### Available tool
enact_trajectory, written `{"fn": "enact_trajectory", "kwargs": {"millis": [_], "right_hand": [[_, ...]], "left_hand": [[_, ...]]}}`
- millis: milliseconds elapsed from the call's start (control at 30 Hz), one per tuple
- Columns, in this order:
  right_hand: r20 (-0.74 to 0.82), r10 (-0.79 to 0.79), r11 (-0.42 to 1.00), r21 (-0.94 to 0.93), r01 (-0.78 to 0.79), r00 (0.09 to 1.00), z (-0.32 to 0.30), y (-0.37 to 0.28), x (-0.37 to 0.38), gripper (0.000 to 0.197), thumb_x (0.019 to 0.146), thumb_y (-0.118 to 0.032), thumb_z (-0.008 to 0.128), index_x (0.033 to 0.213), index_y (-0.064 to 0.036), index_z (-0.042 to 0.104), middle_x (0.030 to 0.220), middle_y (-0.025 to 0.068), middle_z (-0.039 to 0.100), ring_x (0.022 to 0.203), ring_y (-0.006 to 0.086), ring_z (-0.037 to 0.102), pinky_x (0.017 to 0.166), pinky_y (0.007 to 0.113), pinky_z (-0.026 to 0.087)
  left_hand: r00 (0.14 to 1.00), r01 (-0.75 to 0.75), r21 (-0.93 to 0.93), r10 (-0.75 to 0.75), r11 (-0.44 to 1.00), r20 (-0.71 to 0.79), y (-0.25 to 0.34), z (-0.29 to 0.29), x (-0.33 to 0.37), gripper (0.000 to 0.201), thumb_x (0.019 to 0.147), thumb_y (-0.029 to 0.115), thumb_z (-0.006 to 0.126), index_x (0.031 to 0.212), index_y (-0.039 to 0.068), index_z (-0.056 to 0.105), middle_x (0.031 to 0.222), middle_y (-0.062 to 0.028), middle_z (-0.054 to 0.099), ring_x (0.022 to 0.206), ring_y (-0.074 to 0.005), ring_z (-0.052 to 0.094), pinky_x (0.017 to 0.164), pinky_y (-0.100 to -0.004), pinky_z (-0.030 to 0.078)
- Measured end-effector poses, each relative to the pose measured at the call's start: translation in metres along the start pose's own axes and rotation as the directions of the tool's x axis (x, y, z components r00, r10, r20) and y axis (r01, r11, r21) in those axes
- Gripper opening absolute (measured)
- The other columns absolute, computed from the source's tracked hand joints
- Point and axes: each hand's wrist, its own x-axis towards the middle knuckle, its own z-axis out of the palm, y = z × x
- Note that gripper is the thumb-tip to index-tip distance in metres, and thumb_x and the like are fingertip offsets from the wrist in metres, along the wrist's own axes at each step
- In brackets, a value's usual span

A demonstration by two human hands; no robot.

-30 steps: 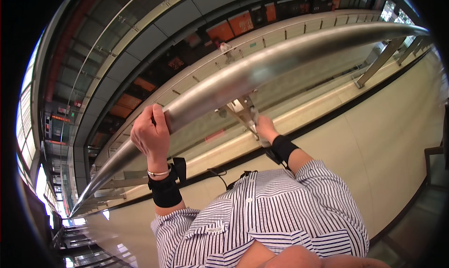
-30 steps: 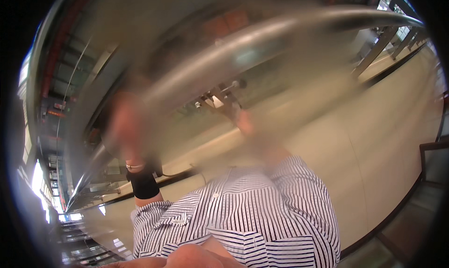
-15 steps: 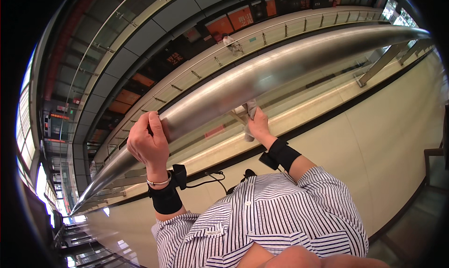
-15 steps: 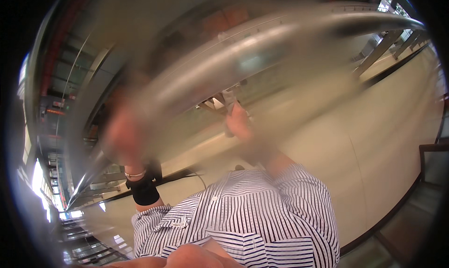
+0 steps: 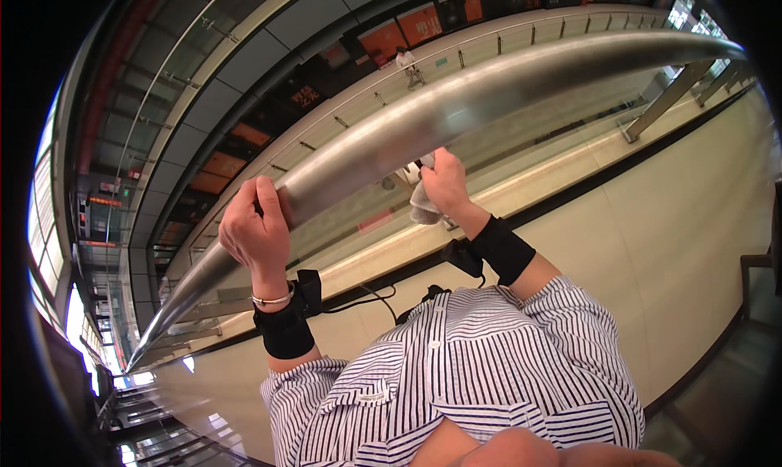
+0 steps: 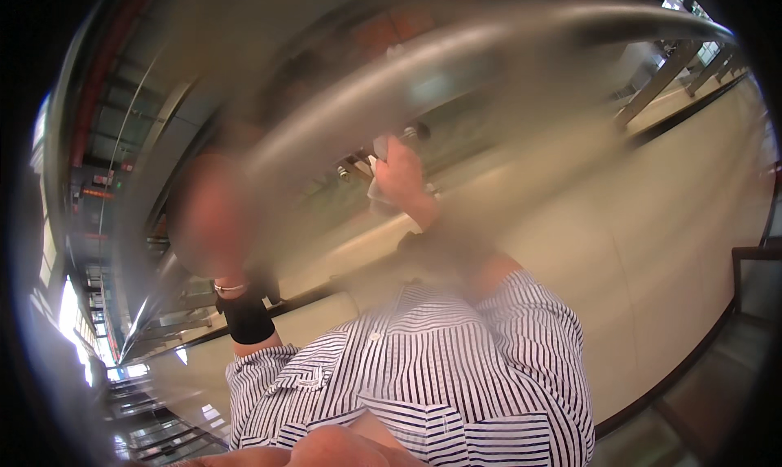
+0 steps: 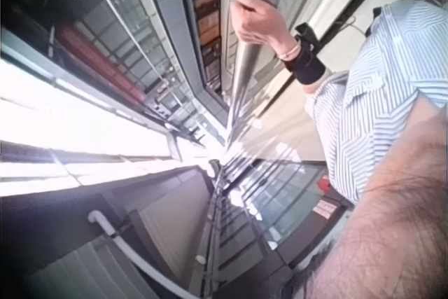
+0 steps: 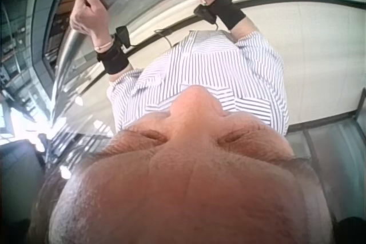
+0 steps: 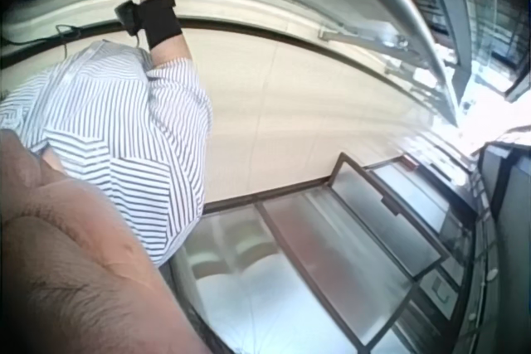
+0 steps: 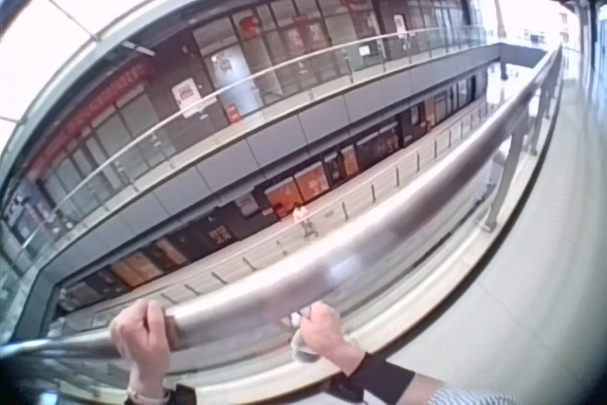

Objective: The person wipes a metal handrail and its support brackets with a grey cloth, moving along the length of the railing and occasionally stopping to refold the cloth.

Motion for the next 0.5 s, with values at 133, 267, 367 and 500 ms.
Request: {"fn": "enact_trajectory", "kwargs": {"millis": [133, 267, 367, 500], "right_hand": [[-0.179, -0.346, 0.938, -0.066, 0.34, 0.921, 0.009, -0.026, -0.012, 0.031, 0.068, 0.004, 0.055, 0.098, -0.0013, 0.056, 0.092, 0.0233, 0.058, 0.089, 0.0432, 0.054, 0.074, 0.047, 0.044], [-0.046, -0.569, 0.8, -0.263, 0.539, 0.821, 0.012, -0.032, -0.008, 0.029, 0.066, 0.006, 0.057, 0.094, -0.0008, 0.056, 0.093, 0.0198, 0.058, 0.091, 0.0429, 0.053, 0.075, 0.047, 0.045], [-0.036, -0.574, 0.807, -0.195, 0.558, 0.818, 0.006, -0.031, -0.01, 0.027, 0.066, 0.005, 0.058, 0.093, 0.0004, 0.055, 0.092, 0.0196, 0.058, 0.09, 0.0422, 0.054, 0.075, 0.047, 0.045], [-0.173, -0.556, 0.83, -0.152, 0.536, 0.813, 0.005, -0.037, -0.027, 0.015, 0.066, -0.001, 0.06, 0.078, -0.004, 0.052, 0.078, 0.0148, 0.055, 0.077, 0.0339, 0.055, 0.066, 0.042, 0.044]], "left_hand": [[1.0, 0.011, -0.024, -0.011, 1.0, -0.019, 0.002, 0.003, 0.0, 0.03, 0.09, 0.028, 0.053, 0.075, 0.005, 0.065, 0.06, -0.0139, 0.057, 0.057, -0.03, 0.056, 0.054, -0.0353, 0.042], [1.0, -0.002, -0.008, 0.002, 1.0, -0.005, -0.003, 0.003, -0.002, 0.031, 0.09, 0.029, 0.053, 0.075, 0.005, 0.066, 0.06, -0.014, 0.057, 0.056, -0.0301, 0.057, 0.054, -0.0353, 0.042], [1.0, -0.022, -0.007, 0.021, 1.0, -0.019, -0.003, 0.004, -0.002, 0.031, 0.091, 0.03, 0.053, 0.076, 0.006, 0.066, 0.06, -0.0138, 0.058, 0.056, -0.0299, 0.057, 0.053, -0.0351, 0.042], [1.0, -0.011, 0.001, 0.011, 1.0, -0.028, -0.003, 0.005, -0.002, 0.032, 0.091, 0.031, 0.052, 0.075, 0.006, 0.066, 0.059, -0.0138, 0.057, 0.054, -0.0296, 0.056, 0.052, -0.0352, 0.042]]}}
